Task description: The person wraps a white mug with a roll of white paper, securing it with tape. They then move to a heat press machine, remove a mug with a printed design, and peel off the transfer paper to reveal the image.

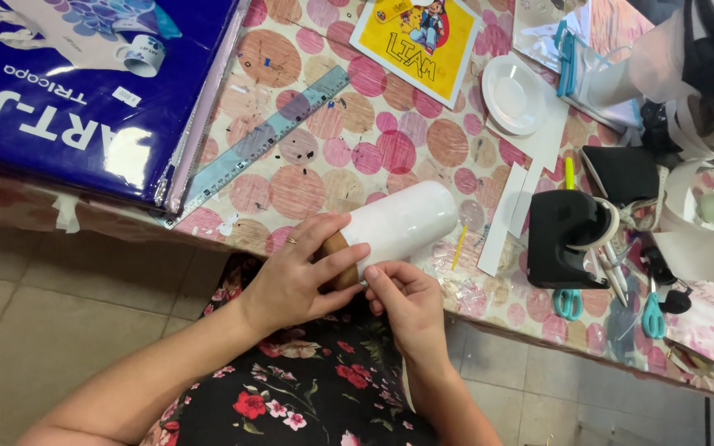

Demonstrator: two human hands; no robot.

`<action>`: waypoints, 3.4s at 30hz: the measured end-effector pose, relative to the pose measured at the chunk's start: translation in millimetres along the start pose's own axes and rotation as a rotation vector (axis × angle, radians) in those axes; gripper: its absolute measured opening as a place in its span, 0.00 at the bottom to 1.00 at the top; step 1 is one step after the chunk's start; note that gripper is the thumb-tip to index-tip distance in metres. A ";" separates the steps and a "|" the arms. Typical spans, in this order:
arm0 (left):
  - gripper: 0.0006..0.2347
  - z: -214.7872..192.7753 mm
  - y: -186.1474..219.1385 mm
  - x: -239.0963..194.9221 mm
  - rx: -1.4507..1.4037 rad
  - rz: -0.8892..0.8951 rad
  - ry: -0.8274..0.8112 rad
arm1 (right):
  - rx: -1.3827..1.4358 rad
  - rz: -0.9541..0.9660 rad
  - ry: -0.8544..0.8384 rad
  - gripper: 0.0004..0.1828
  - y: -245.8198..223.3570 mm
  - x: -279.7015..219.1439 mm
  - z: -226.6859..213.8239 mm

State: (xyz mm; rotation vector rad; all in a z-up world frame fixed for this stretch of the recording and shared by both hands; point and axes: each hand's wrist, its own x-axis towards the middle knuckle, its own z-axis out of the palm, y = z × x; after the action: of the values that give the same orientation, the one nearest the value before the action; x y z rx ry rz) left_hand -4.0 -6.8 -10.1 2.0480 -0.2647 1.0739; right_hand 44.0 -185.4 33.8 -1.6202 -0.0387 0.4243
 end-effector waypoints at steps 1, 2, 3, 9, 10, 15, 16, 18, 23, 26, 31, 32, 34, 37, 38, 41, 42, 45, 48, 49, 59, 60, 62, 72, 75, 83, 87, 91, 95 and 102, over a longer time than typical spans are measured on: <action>0.21 -0.3 0.0 1.2 0.000 0.000 -0.002 | 0.002 0.001 0.001 0.09 -2.0 0.1 2.1; 0.21 -0.5 0.6 2.1 -0.003 -0.010 0.008 | -0.060 0.015 0.022 0.10 -3.9 -0.5 3.8; 0.21 -0.5 1.1 3.1 -0.005 -0.021 0.018 | -0.121 0.029 0.043 0.11 -5.8 -1.0 5.3; 0.24 -3.2 -2.0 6.7 0.042 -0.041 0.010 | -0.230 0.061 0.038 0.18 -2.9 8.2 0.8; 0.24 -3.9 -1.8 6.8 0.040 -0.036 0.009 | -0.227 0.058 0.042 0.18 -1.5 8.6 -0.3; 0.27 -6.2 -0.9 8.6 0.041 -0.051 -0.024 | -0.307 0.019 0.031 0.16 3.7 12.1 -3.5; 0.27 -6.4 -0.5 8.0 0.042 -0.041 -0.024 | -0.302 0.012 0.034 0.16 7.2 12.1 -4.2; 0.29 -6.7 0.6 7.5 0.060 -0.071 -0.035 | -0.356 -0.035 0.040 0.15 13.5 12.3 -5.8; 0.30 -9.2 4.5 7.1 0.079 -0.062 -0.058 | -0.464 -0.080 0.005 0.13 20.6 12.8 -17.9; 0.33 -8.6 1.2 4.6 0.042 -0.062 -0.081 | -0.528 -0.123 0.006 0.13 9.7 8.8 -34.7; 0.42 -15.2 6.3 7.8 0.036 -0.041 -0.113 | -0.488 -0.207 0.190 0.11 -0.4 18.0 -118.0; 0.43 -16.9 12.1 14.6 0.067 -0.021 -0.100 | -0.520 -0.254 0.272 0.09 -10.6 17.4 -137.0; 0.43 -21.9 24.2 31.1 0.083 0.014 -0.091 | -0.550 -0.302 0.378 0.07 -33.5 15.4 -172.6; 0.38 -17.2 48.9 69.5 0.105 0.115 -0.236 | -0.526 -0.410 0.524 0.07 -62.4 14.6 -225.5; 0.34 -7.6 64.0 88.3 0.122 0.169 -0.301 | -0.721 -0.441 0.595 0.11 -67.8 19.6 -245.1; 0.27 54.2 92.7 137.1 0.137 0.337 -0.413 | -0.992 -0.452 0.611 0.18 -58.6 43.9 -299.3; 0.24 80.1 98.2 155.7 0.149 0.455 -0.456 | -1.054 -0.449 0.555 0.20 -54.2 58.0 -316.0; 0.29 211.9 80.1 163.9 0.145 0.369 -0.505 | -0.883 -0.262 0.480 0.18 -16.1 86.8 -347.4; 0.22 331.1 55.9 187.7 0.029 0.070 -0.753 | -0.621 -0.143 0.554 0.14 -17.4 93.7 -321.8; 0.22 358.0 48.7 184.4 0.021 0.065 -0.753 | -0.629 -0.137 0.555 0.14 -8.2 95.9 -326.0; 0.31 428.5 32.7 187.7 -0.072 -0.309 -0.935 | 0.042 -0.077 0.466 0.11 -37.0 59.3 -316.7; 0.43 419.8 34.3 188.7 -0.016 -0.353 -0.988 | 0.018 -0.097 0.458 0.13 -47.6 51.6 -308.3; 0.43 405.2 42.5 194.1 -0.020 -0.363 -1.018 | -0.002 -0.157 0.447 0.12 -30.6 44.2 -305.7; 0.28 408.9 29.2 195.4 -0.187 -0.285 -0.994 | -0.383 -0.259 0.515 0.11 18.3 35.5 -311.1; 0.26 411.7 28.1 188.8 -0.211 -0.262 -0.929 | -0.589 -0.286 0.552 0.12 14.6 38.3 -310.0; 0.27 403.0 29.9 193.1 -0.278 -0.230 -0.865 | -0.823 -0.313 0.540 0.10 33.9 31.1 -319.8; 0.31 396.1 23.3 189.8 -0.474 -0.285 -0.627 | -0.676 -0.290 0.556 0.10 4.6 -6.6 -309.8; 0.27 267.7 56.4 209.9 -0.564 -0.325 -0.392 | -0.543 -0.226 0.571 0.14 -12.9 -24.1 -280.2; 0.25 100.6 67.0 202.0 -0.053 -0.272 -0.501 | -0.614 -0.356 0.319 0.32 -18.1 -19.6 -251.5; 0.28 -54.9 -35.6 139.3 0.434 -0.567 -0.538 | -0.421 -0.364 0.037 0.04 -27.1 18.0 -177.6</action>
State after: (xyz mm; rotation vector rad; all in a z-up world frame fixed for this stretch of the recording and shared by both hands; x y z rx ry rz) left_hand 67.2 80.1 95.1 2.5528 0.3040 0.2297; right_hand 119.0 -347.2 61.5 -1.9834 -0.4121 0.1050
